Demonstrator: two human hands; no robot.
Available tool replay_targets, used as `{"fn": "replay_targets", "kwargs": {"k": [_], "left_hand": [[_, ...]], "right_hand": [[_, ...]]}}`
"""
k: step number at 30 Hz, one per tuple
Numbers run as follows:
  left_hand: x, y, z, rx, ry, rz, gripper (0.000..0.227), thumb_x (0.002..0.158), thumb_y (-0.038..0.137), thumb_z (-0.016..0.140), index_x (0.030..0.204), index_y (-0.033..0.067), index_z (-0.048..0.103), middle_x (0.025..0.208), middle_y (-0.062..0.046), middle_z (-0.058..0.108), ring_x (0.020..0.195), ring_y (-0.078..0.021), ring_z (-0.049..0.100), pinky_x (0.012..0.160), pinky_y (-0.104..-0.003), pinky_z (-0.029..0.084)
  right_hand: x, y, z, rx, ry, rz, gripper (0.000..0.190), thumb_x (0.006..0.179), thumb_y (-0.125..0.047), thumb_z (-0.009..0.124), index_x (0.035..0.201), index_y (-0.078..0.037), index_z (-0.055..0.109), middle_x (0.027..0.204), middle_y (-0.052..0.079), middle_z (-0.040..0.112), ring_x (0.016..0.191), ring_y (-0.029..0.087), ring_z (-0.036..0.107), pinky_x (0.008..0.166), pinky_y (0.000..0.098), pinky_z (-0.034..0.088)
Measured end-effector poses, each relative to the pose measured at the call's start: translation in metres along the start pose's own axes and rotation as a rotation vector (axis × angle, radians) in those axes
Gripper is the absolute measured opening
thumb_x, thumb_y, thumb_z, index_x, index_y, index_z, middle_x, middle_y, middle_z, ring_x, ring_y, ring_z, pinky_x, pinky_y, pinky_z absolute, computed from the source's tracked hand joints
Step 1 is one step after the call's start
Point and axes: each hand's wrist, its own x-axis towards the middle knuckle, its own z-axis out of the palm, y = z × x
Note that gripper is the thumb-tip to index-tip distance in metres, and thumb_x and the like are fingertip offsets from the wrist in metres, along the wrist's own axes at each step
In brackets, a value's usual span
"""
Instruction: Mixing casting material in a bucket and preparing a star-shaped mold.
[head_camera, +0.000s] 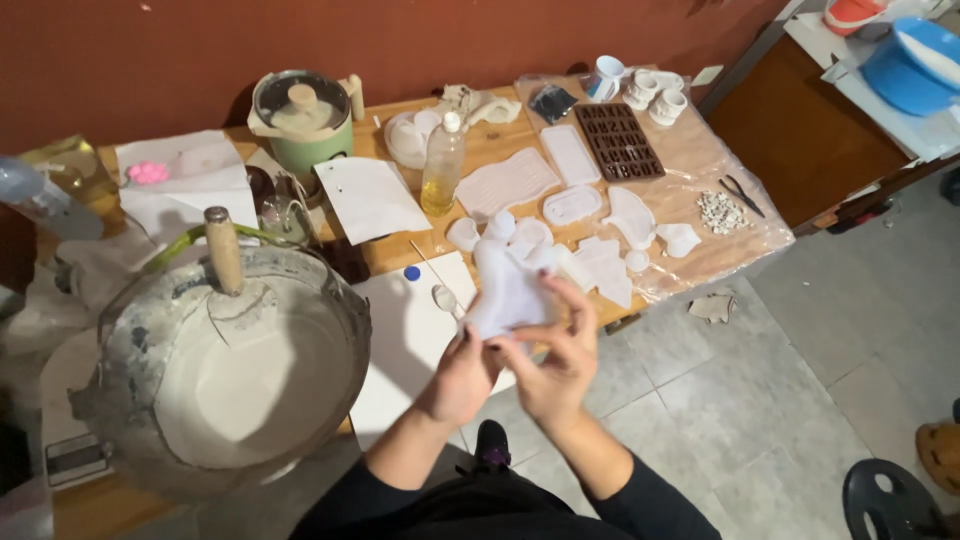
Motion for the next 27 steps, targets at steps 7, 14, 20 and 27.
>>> {"fn": "replay_targets", "kwargs": {"k": [7,14,20,27], "left_hand": [[0.004,0.034,0.043,0.226,-0.005,0.349,0.069,0.106,0.055,0.037,0.163,0.0216,0.016,0.172,-0.010,0.022,0.150,-0.0339,0.038,0.122,-0.052,0.036],[-0.001,0.030,0.039,0.226,-0.138,0.311,0.068,0.112,0.060,0.030,0.155,0.0084,0.038,0.175,-0.016,0.023,0.154,-0.0361,0.037,0.127,-0.055,0.033],[-0.002,0.032,0.036,0.196,-0.108,0.288,0.077,0.108,0.065,0.025,0.156,0.0059,0.039,0.171,-0.018,0.030,0.154,-0.0343,0.038,0.128,-0.052,0.032],[0.000,0.029,0.028,0.125,0.051,0.061,0.068,0.109,0.054,0.025,0.156,0.0065,0.036,0.160,-0.017,0.041,0.145,-0.0312,0.044,0.119,-0.047,0.038]], "right_hand": [[-0.001,-0.001,-0.011,-0.356,-0.296,-0.330,0.036,0.085,-0.046,0.076,0.112,-0.022,0.081,0.152,0.021,0.046,0.147,0.042,0.034,0.122,0.0552,0.008],[0.005,-0.009,-0.019,-0.582,-0.342,-0.371,0.042,0.088,-0.054,0.071,0.119,-0.027,0.077,0.157,0.021,0.043,0.153,0.043,0.025,0.122,0.0581,-0.003],[0.019,-0.012,-0.014,-0.425,-0.448,-0.322,0.056,0.090,-0.059,0.073,0.130,-0.021,0.071,0.164,0.027,0.029,0.154,0.052,0.016,0.121,0.0660,-0.008],[0.049,-0.034,-0.016,-0.544,-0.675,-0.350,0.068,0.082,-0.066,0.071,0.134,-0.022,0.069,0.163,0.019,0.032,0.152,0.044,0.023,0.114,0.0710,-0.003]]}}
